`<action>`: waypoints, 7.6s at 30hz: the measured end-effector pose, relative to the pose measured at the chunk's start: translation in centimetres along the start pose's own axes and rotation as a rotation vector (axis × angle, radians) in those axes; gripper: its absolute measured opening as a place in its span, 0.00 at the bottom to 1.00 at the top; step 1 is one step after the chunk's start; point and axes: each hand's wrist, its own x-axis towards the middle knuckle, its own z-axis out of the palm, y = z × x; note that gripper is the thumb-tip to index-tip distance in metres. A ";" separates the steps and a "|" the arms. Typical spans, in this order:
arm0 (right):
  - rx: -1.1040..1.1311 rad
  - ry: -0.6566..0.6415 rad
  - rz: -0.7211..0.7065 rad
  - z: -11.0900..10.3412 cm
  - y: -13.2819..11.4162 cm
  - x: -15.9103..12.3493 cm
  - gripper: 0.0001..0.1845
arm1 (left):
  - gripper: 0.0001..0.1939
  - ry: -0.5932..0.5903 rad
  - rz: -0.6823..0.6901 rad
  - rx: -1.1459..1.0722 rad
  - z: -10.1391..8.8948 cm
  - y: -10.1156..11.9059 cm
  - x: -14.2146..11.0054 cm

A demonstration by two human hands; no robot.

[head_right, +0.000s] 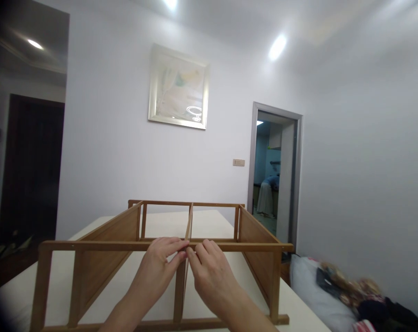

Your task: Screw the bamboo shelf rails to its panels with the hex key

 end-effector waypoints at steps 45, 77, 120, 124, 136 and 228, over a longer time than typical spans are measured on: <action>-0.077 0.205 0.462 -7.3 14.2 -14.8 0.17 | 0.18 0.140 0.398 0.283 12.9 9.1 1.4; -0.034 -0.162 0.247 -10.4 17.4 -13.8 0.12 | 0.08 0.033 0.201 0.158 18.1 16.3 5.1; 0.140 -0.011 0.330 -11.1 15.1 -14.6 0.18 | 0.10 -0.186 0.173 -0.072 23.5 11.1 -6.5; 0.246 -0.127 0.314 -9.5 12.1 -18.9 0.18 | 0.08 -0.501 -0.040 -0.063 24.0 10.5 -7.4; 0.209 -0.481 0.502 -3.8 9.5 -26.1 0.14 | 0.10 -0.666 -0.126 0.070 24.5 11.6 -6.5; 0.091 -0.656 0.062 -4.3 10.9 -22.5 0.13 | 0.12 -0.645 -0.212 0.029 24.1 12.2 -6.2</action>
